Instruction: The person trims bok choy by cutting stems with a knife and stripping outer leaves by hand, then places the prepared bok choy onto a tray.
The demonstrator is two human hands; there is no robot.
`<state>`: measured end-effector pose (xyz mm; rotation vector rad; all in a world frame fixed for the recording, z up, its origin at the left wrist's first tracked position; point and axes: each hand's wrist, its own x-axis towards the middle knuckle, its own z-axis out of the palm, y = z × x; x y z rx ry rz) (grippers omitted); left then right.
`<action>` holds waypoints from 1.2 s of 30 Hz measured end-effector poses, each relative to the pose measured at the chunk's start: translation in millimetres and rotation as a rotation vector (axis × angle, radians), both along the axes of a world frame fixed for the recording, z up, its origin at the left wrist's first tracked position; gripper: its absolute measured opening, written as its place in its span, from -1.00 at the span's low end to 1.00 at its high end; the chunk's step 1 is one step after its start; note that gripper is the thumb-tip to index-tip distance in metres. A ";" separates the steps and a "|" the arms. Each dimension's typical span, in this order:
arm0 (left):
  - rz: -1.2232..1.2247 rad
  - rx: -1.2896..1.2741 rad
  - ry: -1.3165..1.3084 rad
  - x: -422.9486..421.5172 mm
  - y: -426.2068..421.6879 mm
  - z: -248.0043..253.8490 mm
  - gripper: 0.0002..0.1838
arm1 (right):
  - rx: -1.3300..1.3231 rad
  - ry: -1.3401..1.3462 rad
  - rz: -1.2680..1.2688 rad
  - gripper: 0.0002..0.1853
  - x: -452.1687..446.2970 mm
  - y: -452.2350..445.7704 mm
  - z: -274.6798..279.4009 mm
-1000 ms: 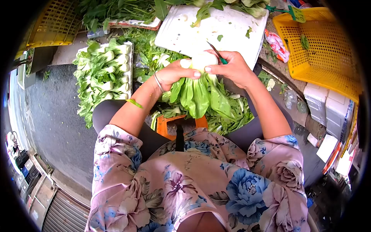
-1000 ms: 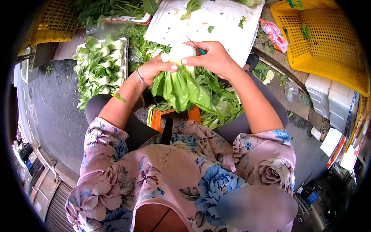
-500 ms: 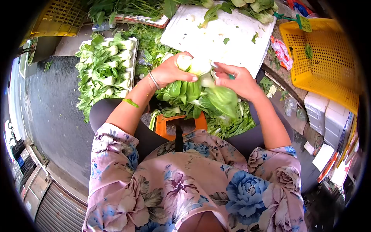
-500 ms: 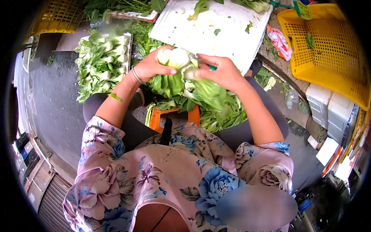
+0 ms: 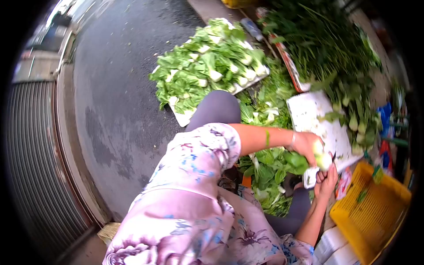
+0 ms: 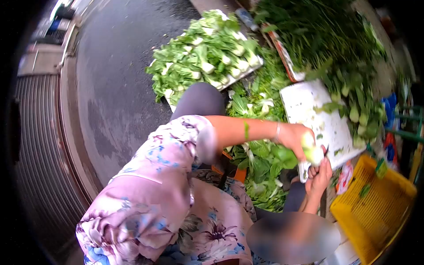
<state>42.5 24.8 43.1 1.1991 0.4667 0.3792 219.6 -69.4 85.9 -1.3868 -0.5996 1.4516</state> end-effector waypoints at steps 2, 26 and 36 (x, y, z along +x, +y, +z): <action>-0.084 0.275 -0.078 3.8 -1.9 21.9 -0.38 | -0.029 -0.046 -0.028 -0.56 23.0 -3.9 -21.3; -0.191 0.920 1.438 -337.6 18.5 -183.0 -0.65 | -0.423 -0.683 0.379 -0.56 0.7 4.5 -105.5; 0.460 1.298 1.460 -350.1 15.9 -229.3 -0.17 | -0.356 -0.704 0.456 -0.42 -8.3 15.2 -84.9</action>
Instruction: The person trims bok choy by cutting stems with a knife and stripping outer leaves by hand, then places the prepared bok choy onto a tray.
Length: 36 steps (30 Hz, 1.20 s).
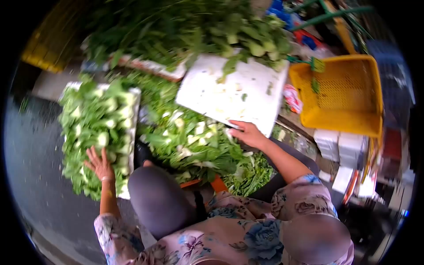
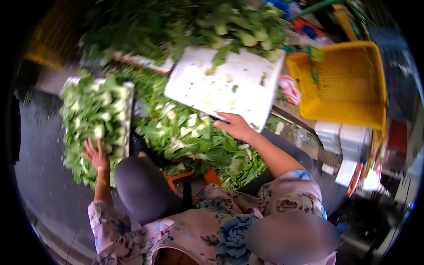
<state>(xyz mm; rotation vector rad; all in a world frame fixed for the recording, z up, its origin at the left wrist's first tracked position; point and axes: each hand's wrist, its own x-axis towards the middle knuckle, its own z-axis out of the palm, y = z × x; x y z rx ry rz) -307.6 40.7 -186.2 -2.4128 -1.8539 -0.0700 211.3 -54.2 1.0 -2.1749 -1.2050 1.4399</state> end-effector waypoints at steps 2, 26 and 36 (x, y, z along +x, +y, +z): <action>0.068 0.055 0.084 13.6 0.6 17.9 -0.04 | 0.066 0.161 -0.101 -0.40 7.3 -2.0 -1.3; 0.663 -0.444 -0.011 38.6 -1.0 66.2 0.19 | 0.755 -0.156 -0.682 -0.40 188.8 170.7 -1.1; -0.301 -0.654 -1.062 230.8 13.3 330.1 -0.57 | 0.376 0.366 -0.317 -0.48 5.5 -19.2 142.5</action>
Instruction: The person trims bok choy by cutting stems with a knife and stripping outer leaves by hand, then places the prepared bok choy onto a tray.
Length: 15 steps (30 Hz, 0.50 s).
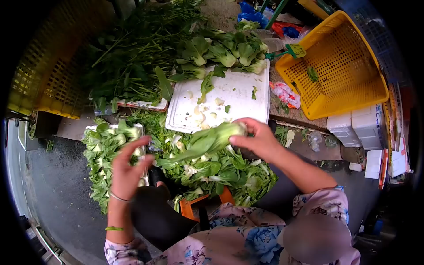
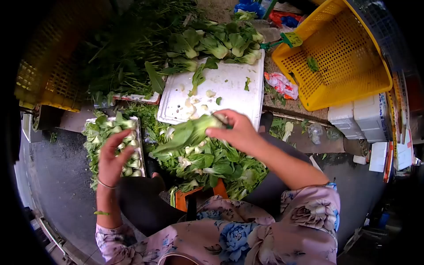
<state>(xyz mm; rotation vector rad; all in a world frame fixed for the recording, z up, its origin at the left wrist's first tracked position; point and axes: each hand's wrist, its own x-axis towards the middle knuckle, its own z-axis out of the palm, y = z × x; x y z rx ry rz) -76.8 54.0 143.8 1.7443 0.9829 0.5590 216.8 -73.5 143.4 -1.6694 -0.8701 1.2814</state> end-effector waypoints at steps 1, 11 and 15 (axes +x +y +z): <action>-0.198 0.043 -0.032 24.3 -17.3 21.0 -0.54 | 0.052 0.027 0.045 -0.48 -9.0 -9.5 -4.8; 0.051 0.031 -0.094 102.7 -63.4 -65.8 -0.55 | 0.151 0.187 0.132 -0.46 -40.6 -10.8 -7.5; 0.039 0.212 -0.050 111.6 -49.3 -74.0 -0.50 | 0.163 0.274 0.138 -0.41 -38.1 -6.5 -20.4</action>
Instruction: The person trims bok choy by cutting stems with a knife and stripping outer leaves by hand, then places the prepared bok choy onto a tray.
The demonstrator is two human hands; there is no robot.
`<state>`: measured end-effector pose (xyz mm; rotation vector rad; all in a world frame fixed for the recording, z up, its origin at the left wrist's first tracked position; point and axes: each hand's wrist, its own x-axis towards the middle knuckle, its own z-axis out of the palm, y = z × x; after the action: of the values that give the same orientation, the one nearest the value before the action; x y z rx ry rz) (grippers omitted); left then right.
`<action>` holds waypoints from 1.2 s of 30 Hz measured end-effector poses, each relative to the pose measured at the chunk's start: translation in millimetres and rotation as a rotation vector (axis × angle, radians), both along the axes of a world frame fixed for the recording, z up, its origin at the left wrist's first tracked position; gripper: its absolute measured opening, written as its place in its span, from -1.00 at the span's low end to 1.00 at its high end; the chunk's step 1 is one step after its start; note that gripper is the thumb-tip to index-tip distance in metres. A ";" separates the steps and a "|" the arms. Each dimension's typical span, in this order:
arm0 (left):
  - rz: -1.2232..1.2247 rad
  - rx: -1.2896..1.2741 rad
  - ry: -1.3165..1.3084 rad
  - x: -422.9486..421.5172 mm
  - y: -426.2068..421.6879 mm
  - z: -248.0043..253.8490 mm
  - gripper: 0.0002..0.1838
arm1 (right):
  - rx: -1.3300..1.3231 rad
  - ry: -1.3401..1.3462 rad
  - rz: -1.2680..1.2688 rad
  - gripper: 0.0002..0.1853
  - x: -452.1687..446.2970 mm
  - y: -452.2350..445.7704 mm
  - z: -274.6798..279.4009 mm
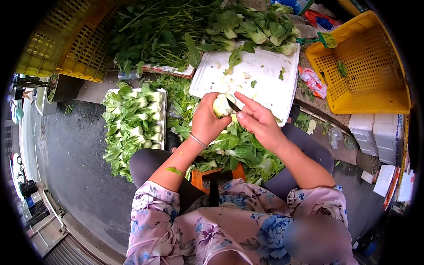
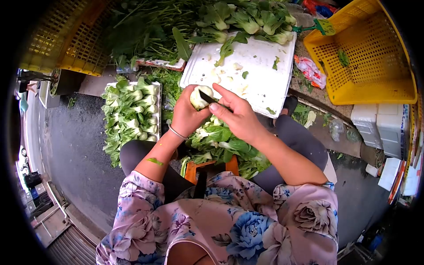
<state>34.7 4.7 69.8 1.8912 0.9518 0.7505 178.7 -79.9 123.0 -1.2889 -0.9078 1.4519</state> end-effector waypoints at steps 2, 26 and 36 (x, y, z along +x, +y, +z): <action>0.007 -0.077 0.005 2.0 -0.3 -3.7 -0.50 | 0.092 -0.070 0.007 -0.35 -10.2 1.2 0.7; -0.456 -0.773 -0.250 -25.8 5.2 23.3 -0.39 | -0.213 0.206 0.016 -0.65 30.8 1.3 -31.5; -0.500 -0.686 0.147 -30.5 7.3 9.0 -0.38 | -0.236 0.129 0.170 -0.41 7.1 -0.3 -31.5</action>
<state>4.2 12.0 78.8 1.4752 0.6572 -0.0278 185.8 -80.2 91.5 -1.2940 -0.7935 1.7977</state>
